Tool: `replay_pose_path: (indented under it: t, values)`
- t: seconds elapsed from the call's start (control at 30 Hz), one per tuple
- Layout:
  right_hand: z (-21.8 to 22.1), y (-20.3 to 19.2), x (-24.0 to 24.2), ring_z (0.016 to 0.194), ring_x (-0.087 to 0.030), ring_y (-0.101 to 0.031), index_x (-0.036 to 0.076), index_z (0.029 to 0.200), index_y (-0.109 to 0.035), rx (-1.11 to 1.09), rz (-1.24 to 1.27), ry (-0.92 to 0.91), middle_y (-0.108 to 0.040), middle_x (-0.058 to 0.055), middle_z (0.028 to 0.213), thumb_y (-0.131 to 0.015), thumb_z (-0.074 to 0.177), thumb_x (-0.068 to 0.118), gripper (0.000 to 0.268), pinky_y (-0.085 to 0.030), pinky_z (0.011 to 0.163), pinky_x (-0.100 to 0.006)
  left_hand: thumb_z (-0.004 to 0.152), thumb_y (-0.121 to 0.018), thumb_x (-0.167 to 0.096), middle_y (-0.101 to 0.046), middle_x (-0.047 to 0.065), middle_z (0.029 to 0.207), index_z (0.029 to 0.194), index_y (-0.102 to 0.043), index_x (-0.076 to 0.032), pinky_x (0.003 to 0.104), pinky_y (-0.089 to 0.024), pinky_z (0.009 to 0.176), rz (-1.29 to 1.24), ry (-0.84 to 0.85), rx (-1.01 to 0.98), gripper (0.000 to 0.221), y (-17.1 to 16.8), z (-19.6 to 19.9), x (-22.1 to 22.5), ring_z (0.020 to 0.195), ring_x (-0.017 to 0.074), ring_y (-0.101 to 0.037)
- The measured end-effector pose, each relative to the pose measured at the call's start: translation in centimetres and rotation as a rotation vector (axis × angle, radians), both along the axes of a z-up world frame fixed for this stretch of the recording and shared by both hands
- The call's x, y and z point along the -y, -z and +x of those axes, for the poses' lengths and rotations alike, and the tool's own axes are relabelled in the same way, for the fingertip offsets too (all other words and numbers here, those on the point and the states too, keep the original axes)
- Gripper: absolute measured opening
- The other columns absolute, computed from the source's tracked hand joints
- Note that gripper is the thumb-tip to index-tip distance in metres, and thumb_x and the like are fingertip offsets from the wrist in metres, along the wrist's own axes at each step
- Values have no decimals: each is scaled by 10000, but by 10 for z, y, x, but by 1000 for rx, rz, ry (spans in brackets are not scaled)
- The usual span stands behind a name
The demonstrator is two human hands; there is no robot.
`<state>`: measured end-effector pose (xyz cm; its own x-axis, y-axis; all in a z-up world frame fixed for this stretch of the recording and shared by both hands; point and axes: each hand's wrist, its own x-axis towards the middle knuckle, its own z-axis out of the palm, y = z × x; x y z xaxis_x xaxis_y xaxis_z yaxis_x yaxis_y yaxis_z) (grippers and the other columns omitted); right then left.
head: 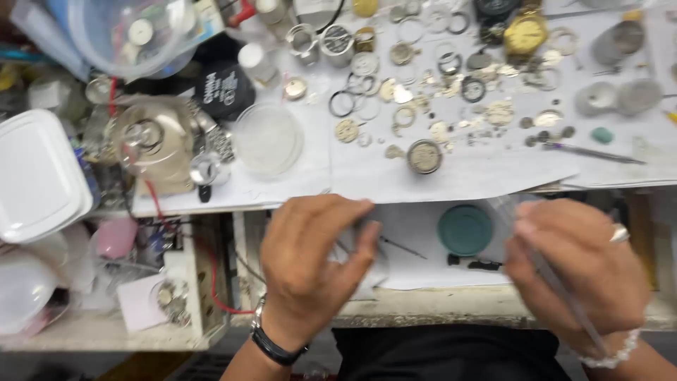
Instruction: Repairing a mechanical watch movement by precisely placing tiny gears and parts using tweezers and a probe.
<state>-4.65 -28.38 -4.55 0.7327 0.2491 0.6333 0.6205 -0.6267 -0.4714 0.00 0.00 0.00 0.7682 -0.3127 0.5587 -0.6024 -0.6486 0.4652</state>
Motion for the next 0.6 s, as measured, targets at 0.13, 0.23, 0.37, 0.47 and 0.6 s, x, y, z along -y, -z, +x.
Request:
replay_pose_path:
  t: [0.13,0.23,0.37,0.47,0.6]
  values:
    - [-2,12,30,989,-532,-711,-250,1123,-685,115,-94,271,-715,-412,1089,-755,1055,-153,138,-594,920,-574,999,-725,-134,-685,130,1057,1135,-685,-60,447,-488,751,30,213,6,160,-22,22,59,892,320,-654]
    - [-3,13,48,1028,-513,-720,-255,1152,-723,82,-106,337,-731,-387,1092,-762,1076,-207,97,-588,985,-572,992,-689,62,-674,111,954,1019,-665,-73,409,-420,659,85,235,161,140,-24,42,111,769,302,-590]
    - [-1,9,56,1024,-462,-723,-201,1140,-762,59,-108,391,-757,-345,1109,-774,1066,-238,84,-569,963,-515,934,-664,105,-503,81,753,812,-579,-71,423,-332,610,148,304,203,230,-10,67,166,665,280,-436]
    - [1,8,58,990,-429,-725,-182,1113,-777,58,-123,406,-766,-317,1088,-794,1039,-238,95,-557,925,-489,908,-677,57,-555,76,757,790,-602,-89,452,-394,610,216,337,204,202,4,83,194,672,303,-500]
    - [5,-1,54,949,-349,-722,-106,1065,-792,35,-172,449,-778,-228,1064,-819,1006,-200,114,-519,872,-418,812,-696,23,-597,48,714,622,-625,-168,457,-407,653,304,385,234,279,30,100,219,711,320,-567]
